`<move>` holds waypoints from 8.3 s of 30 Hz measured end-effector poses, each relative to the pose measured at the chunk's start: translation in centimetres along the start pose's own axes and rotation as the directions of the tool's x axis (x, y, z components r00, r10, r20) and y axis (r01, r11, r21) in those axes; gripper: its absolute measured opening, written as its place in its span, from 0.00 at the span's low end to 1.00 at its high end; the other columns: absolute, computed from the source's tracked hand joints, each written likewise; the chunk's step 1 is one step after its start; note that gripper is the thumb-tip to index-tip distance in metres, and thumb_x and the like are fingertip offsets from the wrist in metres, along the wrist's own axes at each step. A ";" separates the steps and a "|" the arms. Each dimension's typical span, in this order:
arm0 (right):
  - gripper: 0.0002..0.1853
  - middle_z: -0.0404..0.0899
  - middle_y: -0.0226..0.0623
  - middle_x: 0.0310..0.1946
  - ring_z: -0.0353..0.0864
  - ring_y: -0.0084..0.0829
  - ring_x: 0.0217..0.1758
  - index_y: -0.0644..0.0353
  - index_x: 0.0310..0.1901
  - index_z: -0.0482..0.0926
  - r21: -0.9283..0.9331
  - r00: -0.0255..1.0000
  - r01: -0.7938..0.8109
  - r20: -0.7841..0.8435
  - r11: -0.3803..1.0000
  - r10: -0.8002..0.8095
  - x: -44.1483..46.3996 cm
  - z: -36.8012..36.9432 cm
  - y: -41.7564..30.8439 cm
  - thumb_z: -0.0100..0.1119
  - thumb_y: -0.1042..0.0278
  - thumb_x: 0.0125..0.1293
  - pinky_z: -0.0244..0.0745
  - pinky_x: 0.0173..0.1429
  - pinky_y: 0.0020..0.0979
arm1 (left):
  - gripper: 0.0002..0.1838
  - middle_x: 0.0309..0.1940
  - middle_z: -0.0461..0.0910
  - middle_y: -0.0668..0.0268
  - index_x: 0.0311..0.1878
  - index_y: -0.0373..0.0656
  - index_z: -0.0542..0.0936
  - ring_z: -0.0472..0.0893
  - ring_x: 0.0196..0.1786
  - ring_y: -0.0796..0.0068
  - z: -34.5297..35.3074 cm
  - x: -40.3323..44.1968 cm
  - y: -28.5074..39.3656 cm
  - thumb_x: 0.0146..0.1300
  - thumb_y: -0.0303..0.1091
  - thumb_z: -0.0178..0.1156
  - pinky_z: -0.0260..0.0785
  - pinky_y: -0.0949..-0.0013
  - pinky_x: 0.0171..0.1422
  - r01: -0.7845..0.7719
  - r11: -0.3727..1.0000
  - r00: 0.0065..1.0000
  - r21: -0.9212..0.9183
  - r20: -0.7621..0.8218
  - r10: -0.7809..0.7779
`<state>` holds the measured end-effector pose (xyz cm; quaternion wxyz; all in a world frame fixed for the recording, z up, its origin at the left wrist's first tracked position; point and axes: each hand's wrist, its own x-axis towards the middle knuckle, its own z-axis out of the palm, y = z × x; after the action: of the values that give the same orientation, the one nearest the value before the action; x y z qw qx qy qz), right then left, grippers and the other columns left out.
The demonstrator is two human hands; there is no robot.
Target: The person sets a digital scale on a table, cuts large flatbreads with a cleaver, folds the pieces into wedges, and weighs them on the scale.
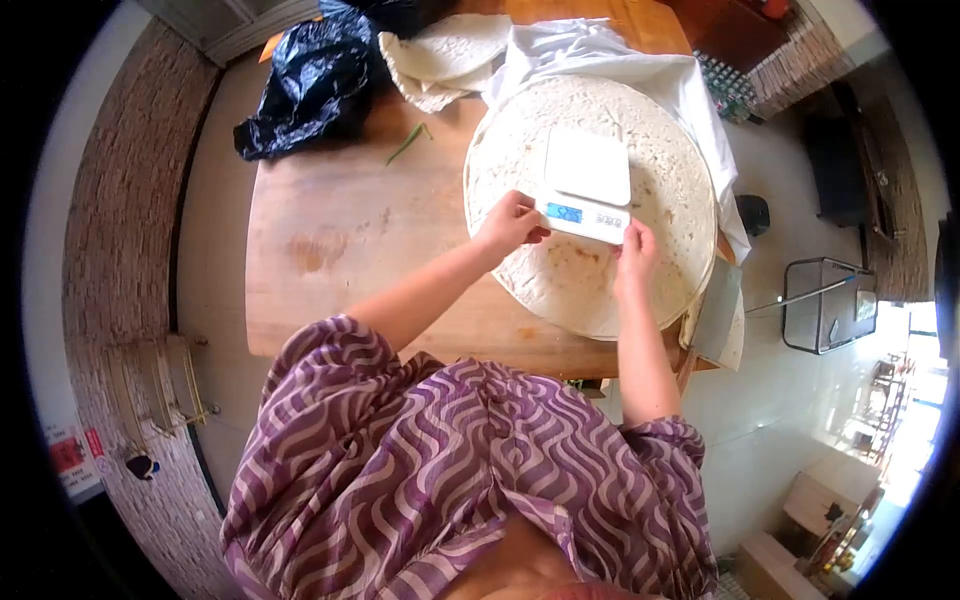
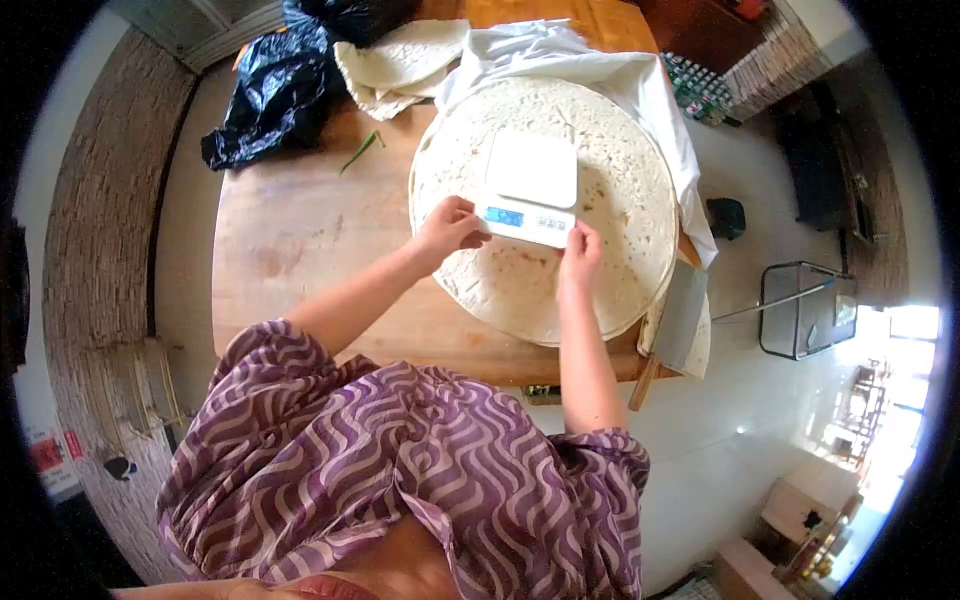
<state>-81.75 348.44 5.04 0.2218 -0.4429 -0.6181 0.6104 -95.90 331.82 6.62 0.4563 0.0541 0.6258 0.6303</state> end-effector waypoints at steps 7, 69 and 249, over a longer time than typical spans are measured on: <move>0.11 0.75 0.37 0.38 0.75 0.25 0.36 0.63 0.47 0.72 -0.022 0.977 0.157 0.150 0.987 -0.152 -6.5 12.0 2.2 0.52 0.68 0.65 0.73 0.40 0.27 | 0.07 0.41 0.74 0.58 0.44 0.37 0.70 0.78 0.46 0.66 -12.3 -5.1 0.3 0.64 0.24 0.51 0.75 0.62 0.53 -0.298 0.932 0.939 -0.205 -0.236 0.248; 0.22 0.75 0.45 0.49 0.78 0.36 0.47 0.68 0.52 0.70 0.149 0.980 -0.146 -0.110 0.978 0.163 -10.4 -11.5 7.4 0.55 0.58 0.65 0.75 0.49 0.33 | 0.21 0.46 0.74 0.70 0.60 0.39 0.67 0.73 0.47 0.79 -8.4 -16.0 -3.4 0.62 0.24 0.51 0.68 0.74 0.49 -0.439 0.887 0.885 0.145 -0.102 0.455; 0.22 0.76 0.55 0.43 0.77 0.49 0.44 0.65 0.59 0.64 -0.337 0.488 0.532 0.871 0.777 0.044 -34.5 12.2 9.4 0.44 0.61 0.69 0.71 0.46 0.39 | 0.37 0.70 0.48 0.46 0.65 0.29 0.59 0.45 0.74 0.52 -19.1 -27.6 -23.9 0.62 0.50 0.49 0.32 0.54 0.75 0.268 0.397 0.579 0.878 -0.477 0.661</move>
<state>-71.53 312.05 3.36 -0.1591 -0.0369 -0.8561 0.4903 -80.03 295.20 -3.54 -0.0644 0.0916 0.9728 0.2030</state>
